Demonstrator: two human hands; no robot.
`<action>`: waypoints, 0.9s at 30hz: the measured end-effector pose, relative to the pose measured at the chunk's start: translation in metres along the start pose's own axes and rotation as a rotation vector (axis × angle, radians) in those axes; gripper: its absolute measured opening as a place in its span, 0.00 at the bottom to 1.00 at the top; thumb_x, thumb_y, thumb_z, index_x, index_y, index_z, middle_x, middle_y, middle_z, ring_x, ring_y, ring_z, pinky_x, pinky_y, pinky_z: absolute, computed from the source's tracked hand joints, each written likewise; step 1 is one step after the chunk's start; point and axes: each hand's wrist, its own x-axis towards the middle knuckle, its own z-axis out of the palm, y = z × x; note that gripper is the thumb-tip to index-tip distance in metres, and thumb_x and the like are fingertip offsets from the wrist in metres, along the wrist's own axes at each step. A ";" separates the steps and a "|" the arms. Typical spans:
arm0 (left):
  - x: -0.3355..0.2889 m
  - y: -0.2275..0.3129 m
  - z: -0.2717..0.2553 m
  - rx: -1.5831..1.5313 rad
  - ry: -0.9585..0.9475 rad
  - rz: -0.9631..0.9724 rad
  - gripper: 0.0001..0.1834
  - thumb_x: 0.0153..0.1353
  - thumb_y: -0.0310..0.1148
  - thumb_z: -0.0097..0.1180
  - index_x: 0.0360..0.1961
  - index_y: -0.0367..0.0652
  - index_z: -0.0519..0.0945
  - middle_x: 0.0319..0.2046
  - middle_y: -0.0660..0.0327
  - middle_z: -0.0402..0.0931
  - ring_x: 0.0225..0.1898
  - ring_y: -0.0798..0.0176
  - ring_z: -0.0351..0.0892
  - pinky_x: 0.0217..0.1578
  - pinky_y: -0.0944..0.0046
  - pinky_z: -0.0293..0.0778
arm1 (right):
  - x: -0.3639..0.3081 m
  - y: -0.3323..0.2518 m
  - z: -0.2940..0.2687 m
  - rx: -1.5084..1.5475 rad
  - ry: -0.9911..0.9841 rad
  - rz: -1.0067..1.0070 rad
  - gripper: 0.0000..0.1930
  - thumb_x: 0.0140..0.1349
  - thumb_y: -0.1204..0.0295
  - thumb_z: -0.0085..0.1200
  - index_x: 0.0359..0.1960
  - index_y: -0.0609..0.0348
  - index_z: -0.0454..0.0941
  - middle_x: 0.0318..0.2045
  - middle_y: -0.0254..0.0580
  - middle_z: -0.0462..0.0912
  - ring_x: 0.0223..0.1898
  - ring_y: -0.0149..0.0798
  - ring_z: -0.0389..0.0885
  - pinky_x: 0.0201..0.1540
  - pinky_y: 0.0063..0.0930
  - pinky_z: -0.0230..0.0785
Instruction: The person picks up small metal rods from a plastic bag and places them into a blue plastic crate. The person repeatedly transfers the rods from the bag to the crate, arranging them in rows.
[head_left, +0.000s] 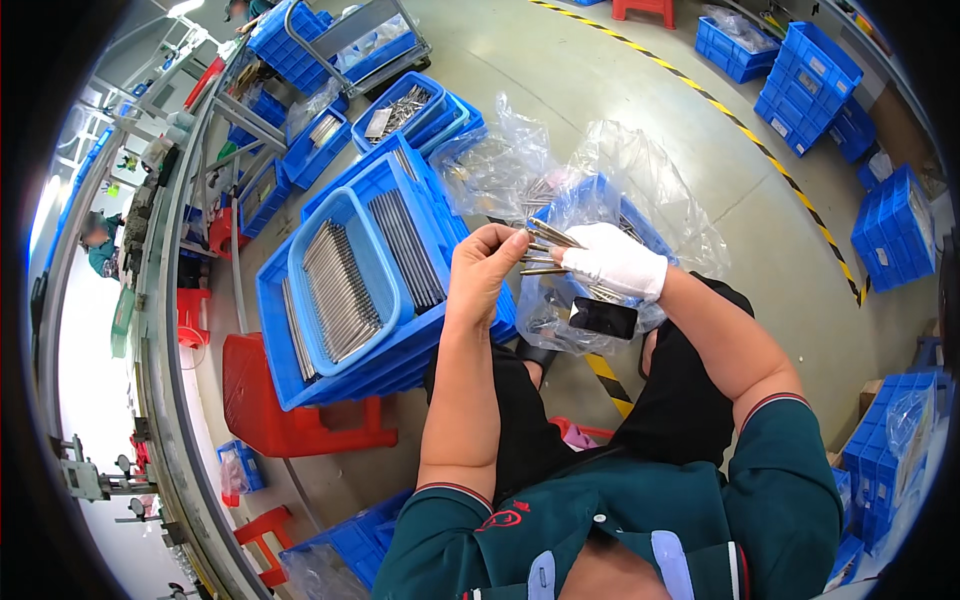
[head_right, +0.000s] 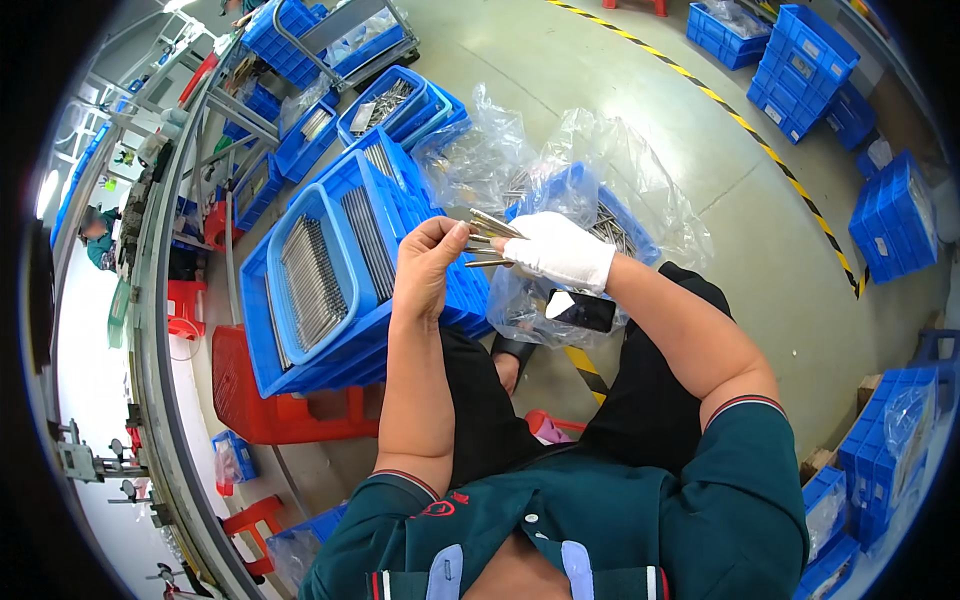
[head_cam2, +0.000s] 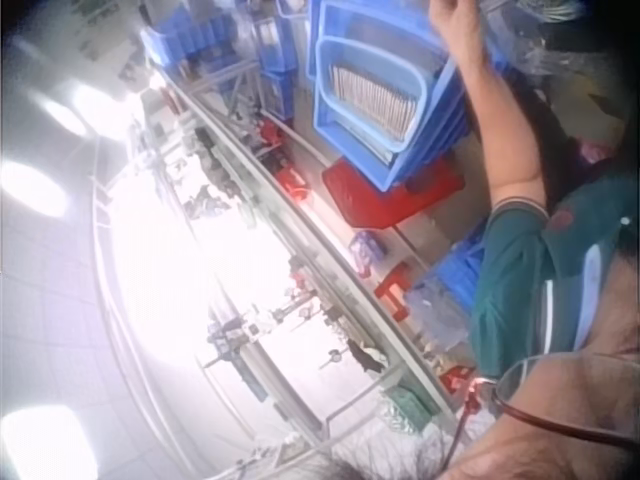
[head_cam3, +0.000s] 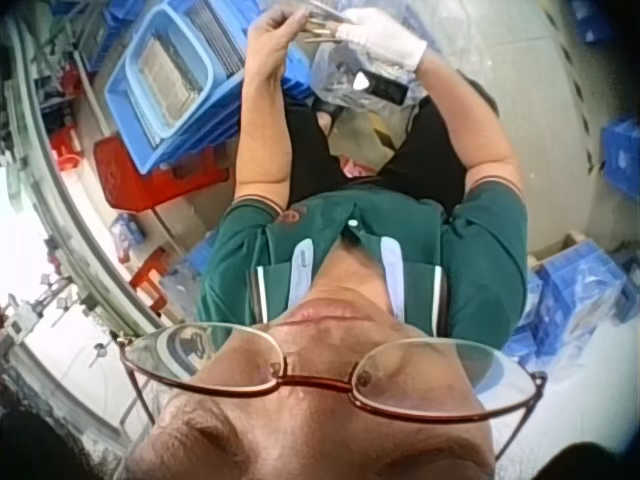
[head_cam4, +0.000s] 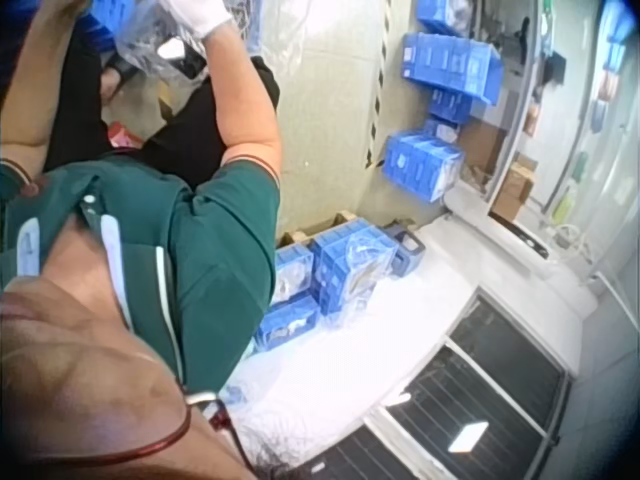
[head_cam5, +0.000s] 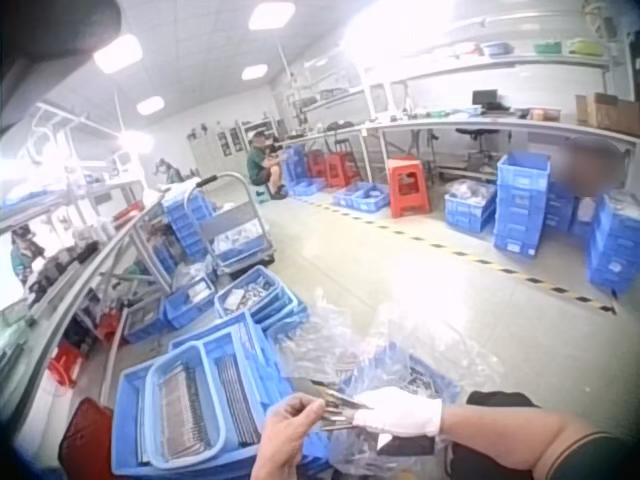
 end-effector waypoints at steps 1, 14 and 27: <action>0.000 0.000 0.000 0.010 -0.005 0.001 0.10 0.57 0.33 0.62 0.32 0.35 0.80 0.26 0.67 0.76 0.29 0.76 0.68 0.33 0.73 0.64 | 0.001 0.001 0.000 -0.043 0.014 -0.017 0.19 0.61 0.56 0.50 0.30 0.63 0.75 0.19 0.37 0.73 0.23 0.31 0.68 0.28 0.28 0.63; 0.000 -0.008 0.008 0.067 0.033 0.020 0.08 0.56 0.31 0.63 0.30 0.37 0.80 0.24 0.68 0.75 0.28 0.77 0.68 0.31 0.75 0.62 | 0.001 0.010 0.009 -0.315 0.233 -0.175 0.13 0.60 0.63 0.52 0.32 0.62 0.76 0.19 0.45 0.73 0.23 0.38 0.69 0.29 0.32 0.63; 0.001 0.000 0.002 -0.053 0.011 -0.005 0.10 0.56 0.33 0.63 0.31 0.36 0.81 0.26 0.67 0.77 0.29 0.76 0.70 0.34 0.73 0.64 | -0.001 0.001 0.002 0.166 -0.090 0.071 0.16 0.63 0.60 0.52 0.28 0.62 0.74 0.17 0.28 0.67 0.19 0.22 0.61 0.21 0.21 0.55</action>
